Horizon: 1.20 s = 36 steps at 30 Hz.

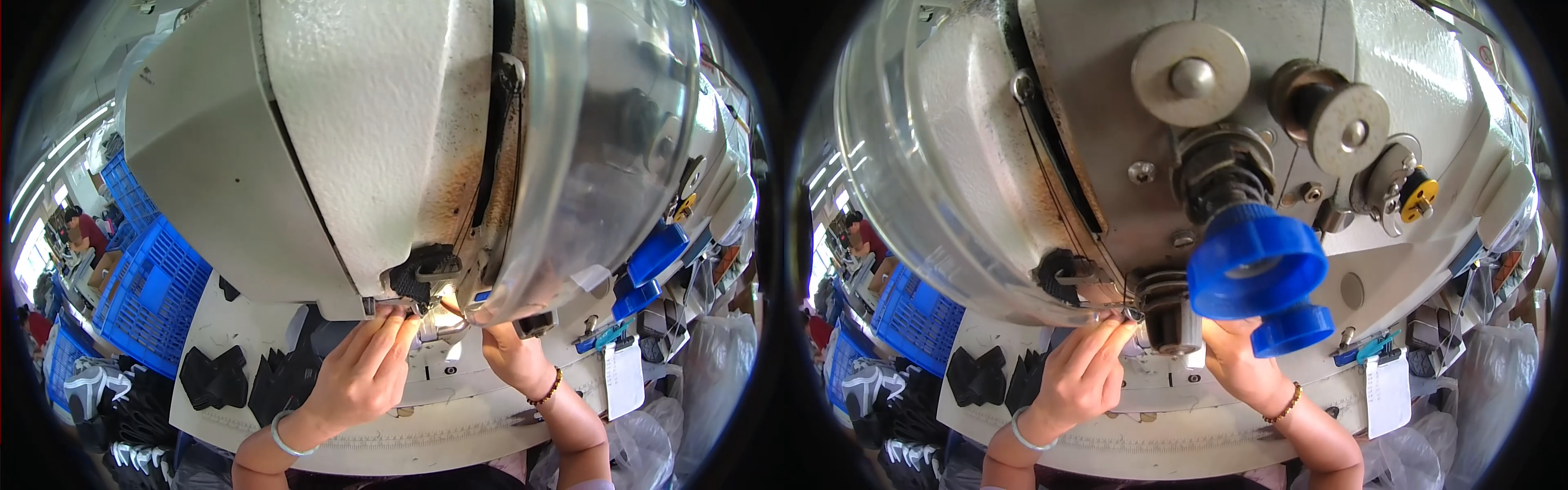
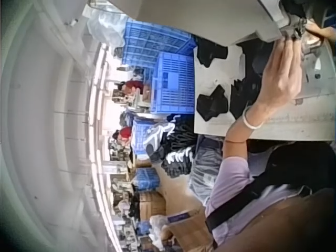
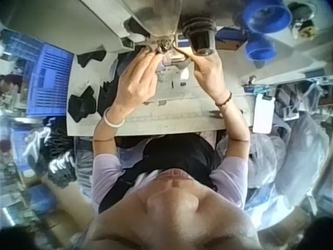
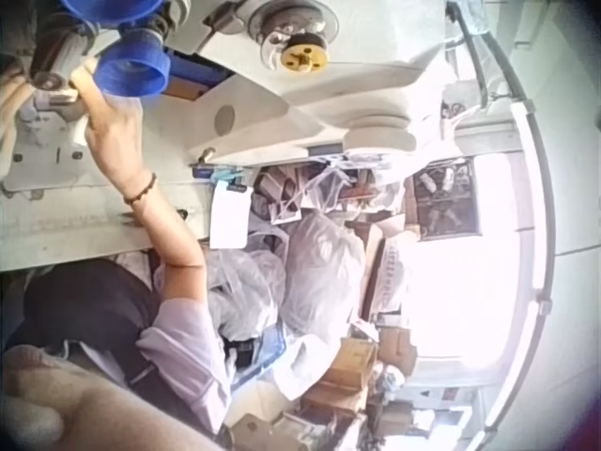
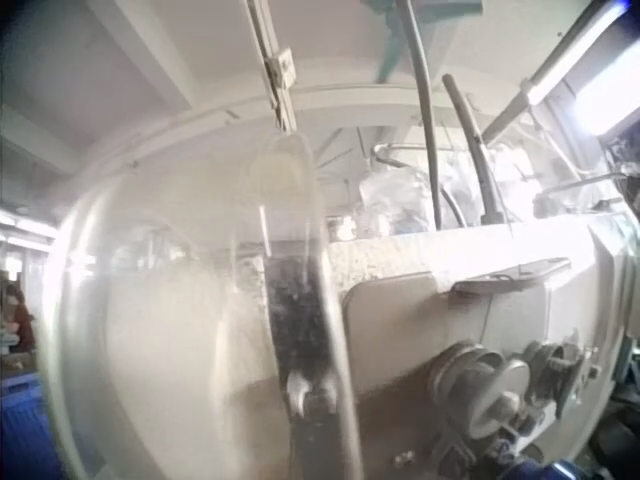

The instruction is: Sewing components of a black shoe using an industrial sewing machine.

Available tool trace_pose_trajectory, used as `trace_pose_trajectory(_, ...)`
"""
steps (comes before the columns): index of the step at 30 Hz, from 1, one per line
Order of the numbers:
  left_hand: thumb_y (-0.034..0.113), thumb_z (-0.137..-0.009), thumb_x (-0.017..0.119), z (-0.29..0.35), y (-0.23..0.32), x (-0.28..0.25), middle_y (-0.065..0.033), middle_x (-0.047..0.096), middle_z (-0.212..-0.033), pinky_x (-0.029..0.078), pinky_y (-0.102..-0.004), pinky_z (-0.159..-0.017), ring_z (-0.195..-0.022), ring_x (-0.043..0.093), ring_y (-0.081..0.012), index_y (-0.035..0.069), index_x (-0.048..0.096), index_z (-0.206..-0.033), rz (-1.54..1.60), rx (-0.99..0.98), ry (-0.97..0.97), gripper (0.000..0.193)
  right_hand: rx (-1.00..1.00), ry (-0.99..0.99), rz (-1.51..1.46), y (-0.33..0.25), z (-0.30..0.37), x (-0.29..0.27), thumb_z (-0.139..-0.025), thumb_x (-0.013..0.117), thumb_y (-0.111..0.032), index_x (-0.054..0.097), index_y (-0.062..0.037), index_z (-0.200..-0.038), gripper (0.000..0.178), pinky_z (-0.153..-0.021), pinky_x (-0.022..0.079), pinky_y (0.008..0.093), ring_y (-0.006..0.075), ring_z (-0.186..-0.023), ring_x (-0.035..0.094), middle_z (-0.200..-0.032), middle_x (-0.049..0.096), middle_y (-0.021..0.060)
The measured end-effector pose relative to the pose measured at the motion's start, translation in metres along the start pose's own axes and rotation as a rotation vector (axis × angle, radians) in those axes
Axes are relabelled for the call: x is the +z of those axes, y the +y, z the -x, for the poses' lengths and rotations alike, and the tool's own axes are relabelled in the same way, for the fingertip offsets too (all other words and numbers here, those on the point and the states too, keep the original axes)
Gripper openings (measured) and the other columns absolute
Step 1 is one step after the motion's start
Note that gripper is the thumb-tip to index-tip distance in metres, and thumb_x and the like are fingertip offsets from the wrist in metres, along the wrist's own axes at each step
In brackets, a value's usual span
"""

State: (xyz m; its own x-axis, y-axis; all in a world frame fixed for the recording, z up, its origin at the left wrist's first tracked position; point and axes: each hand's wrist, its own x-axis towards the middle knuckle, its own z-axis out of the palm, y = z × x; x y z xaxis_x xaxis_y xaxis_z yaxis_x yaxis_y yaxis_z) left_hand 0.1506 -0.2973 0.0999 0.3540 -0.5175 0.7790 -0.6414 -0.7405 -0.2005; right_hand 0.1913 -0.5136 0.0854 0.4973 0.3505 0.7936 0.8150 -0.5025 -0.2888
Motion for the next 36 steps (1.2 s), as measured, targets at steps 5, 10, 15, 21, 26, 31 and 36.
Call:
trace_pose_trajectory(5, -0.007, -0.070, 0.057, 0.000, 0.000, -0.001, -0.0187, 0.064, -0.104, 0.057, -0.0376, -0.082, -0.091, 0.066, -0.0313, -0.011, 0.064, -0.107, 0.031, -0.035, -0.012, 0.038, 0.016, 0.017, 0.013, -0.003, 0.000, 0.000, -0.071, 0.059, 0.013, 0.071, -0.0040, -0.100, 0.036, -0.075, 0.049, 0.0403, 0.0331, -0.084, 0.062, -0.090, 0.065, 0.0139)
trace_pose_trajectory(10, -0.005, -0.071, 0.058, 0.002, -0.002, -0.003, -0.0185, 0.064, -0.106, 0.057, -0.0379, -0.087, -0.099, 0.066, -0.0322, -0.010, 0.066, -0.106, 0.059, -0.024, -0.012, 0.036, -0.077, 0.015, 0.110, -0.006, 0.001, 0.001, -0.067, 0.058, 0.012, 0.072, -0.0076, -0.106, 0.046, -0.076, 0.049, 0.0398, 0.0304, -0.085, 0.062, -0.090, 0.065, 0.0118)
trace_pose_trajectory(15, -0.002, -0.067, 0.061, 0.009, -0.015, 0.002, -0.0167, 0.066, -0.106, 0.059, -0.0371, -0.084, -0.097, 0.068, -0.0307, -0.006, 0.066, -0.105, 0.089, 0.019, 0.015, 0.039, -0.072, 0.229, 0.113, 0.009, 0.002, -0.029, -0.066, 0.055, 0.009, 0.068, 0.0006, -0.091, 0.029, -0.069, 0.049, 0.0381, 0.0322, -0.078, 0.062, -0.087, 0.065, 0.0158)
trace_pose_trajectory(21, -0.004, -0.073, 0.059, 0.025, -0.057, 0.031, -0.0154, 0.070, -0.091, 0.056, -0.0343, -0.069, -0.079, 0.070, -0.0277, -0.001, 0.065, -0.096, 0.493, -0.208, 0.146, 0.024, 0.463, 0.125, 0.325, 0.065, 0.005, -0.050, -0.081, 0.055, 0.006, 0.067, -0.0071, -0.106, 0.031, -0.076, 0.051, 0.0413, 0.0344, -0.087, 0.064, -0.096, 0.067, 0.0132)
trace_pose_trajectory(26, 0.000, -0.087, 0.054, 0.023, -0.082, 0.057, -0.0125, 0.066, -0.095, 0.048, -0.0347, -0.081, -0.090, 0.063, -0.0246, 0.000, 0.063, -0.102, 0.484, -0.648, -0.162, 0.018, 0.259, 0.112, 0.290, 0.061, 0.004, -0.039, -0.072, 0.071, -0.002, 0.058, -0.0037, -0.120, 0.050, -0.091, 0.045, 0.0434, 0.0396, -0.112, 0.053, -0.124, 0.055, 0.0198)
trace_pose_trajectory(31, 0.015, -0.082, 0.071, 0.037, -0.093, 0.053, -0.0228, 0.064, -0.104, 0.047, -0.0434, -0.086, -0.102, 0.059, -0.0410, -0.001, 0.064, -0.105, 0.576, -0.723, -0.110, 0.029, -0.259, -0.038, 0.218, 0.018, 0.002, -0.037, -0.045, 0.078, -0.012, 0.070, -0.0212, -0.114, 0.070, -0.094, 0.042, 0.0483, 0.0331, -0.115, 0.053, -0.129, 0.055, 0.0087)
trace_pose_trajectory(36, 0.003, -0.085, 0.067, 0.091, -0.131, 0.003, -0.0150, 0.064, -0.114, 0.053, -0.0331, -0.081, -0.106, 0.063, -0.0272, 0.006, 0.071, -0.105, 0.367, -0.791, 0.005, 0.020, -0.520, -0.091, 0.432, -0.021, 0.003, -0.014, -0.068, 0.060, -0.012, 0.069, -0.0288, -0.121, 0.056, -0.065, 0.046, 0.0248, 0.0147, -0.080, 0.050, -0.118, 0.060, -0.0067)
